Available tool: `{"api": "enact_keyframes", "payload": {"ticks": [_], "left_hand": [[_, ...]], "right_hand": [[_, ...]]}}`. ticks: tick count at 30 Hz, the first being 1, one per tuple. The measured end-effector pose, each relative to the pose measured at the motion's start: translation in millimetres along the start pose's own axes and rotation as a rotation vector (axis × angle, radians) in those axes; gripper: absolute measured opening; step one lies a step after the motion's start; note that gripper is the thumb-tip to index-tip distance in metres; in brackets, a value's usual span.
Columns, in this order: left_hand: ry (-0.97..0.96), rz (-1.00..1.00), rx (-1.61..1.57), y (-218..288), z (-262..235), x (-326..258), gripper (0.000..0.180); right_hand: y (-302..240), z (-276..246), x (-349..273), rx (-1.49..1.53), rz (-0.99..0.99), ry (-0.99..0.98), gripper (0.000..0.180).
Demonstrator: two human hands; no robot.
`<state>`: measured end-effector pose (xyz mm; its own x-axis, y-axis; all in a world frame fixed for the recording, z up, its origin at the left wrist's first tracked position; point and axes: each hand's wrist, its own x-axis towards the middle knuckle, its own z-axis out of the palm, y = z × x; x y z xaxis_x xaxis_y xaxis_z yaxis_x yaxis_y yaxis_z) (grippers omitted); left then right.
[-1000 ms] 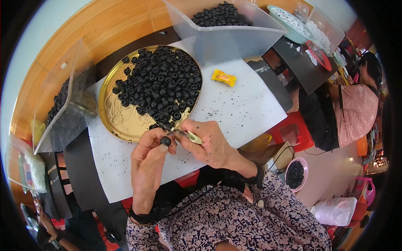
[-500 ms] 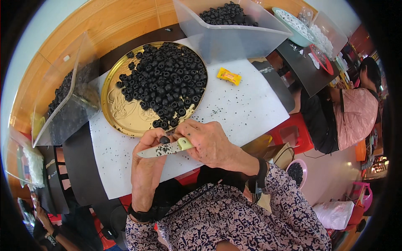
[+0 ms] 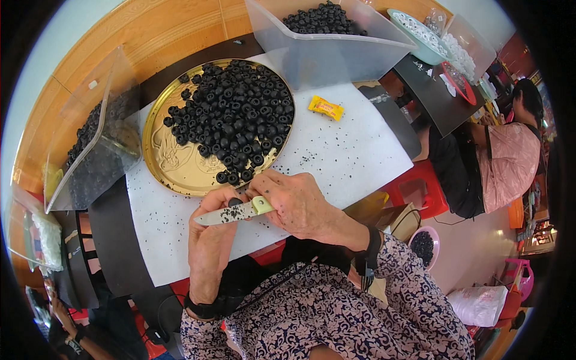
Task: Manually pitting small black objects (olives) using a knife.
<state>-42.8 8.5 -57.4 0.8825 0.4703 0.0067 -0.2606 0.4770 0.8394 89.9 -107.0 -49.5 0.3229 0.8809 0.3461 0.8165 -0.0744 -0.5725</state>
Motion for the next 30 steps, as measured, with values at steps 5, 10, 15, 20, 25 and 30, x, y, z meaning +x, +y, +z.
{"api": "enact_keyframes", "payload": {"ticks": [5,10,15,20,25,30], "left_hand": [[0.031,0.069,0.092,3.3,5.0,-2.9,0.014],[-0.094,0.111,0.204,14.6,2.7,-14.8,0.012],[-0.091,0.12,0.122,12.1,-0.9,-16.3,0.014],[-0.08,0.101,0.128,5.7,-4.6,-14.4,0.017],[0.035,0.047,0.164,0.1,12.4,-13.4,0.02],[0.244,0.051,0.589,3.6,16.5,-13.8,0.026]], "right_hand": [[-0.1,-0.1,2.7,-0.067,-0.022,-0.012,0.018],[2.3,0.5,9.3,-0.017,0.127,0.072,0.018],[1.9,-1.3,5.6,0.163,0.112,0.142,0.012],[-2.0,0.0,-2.3,0.681,0.085,0.043,0.024],[-2.9,-2.1,-7.1,0.692,0.019,0.051,0.028],[4.3,9.1,-2.2,0.565,-0.098,0.17,0.027]]}}
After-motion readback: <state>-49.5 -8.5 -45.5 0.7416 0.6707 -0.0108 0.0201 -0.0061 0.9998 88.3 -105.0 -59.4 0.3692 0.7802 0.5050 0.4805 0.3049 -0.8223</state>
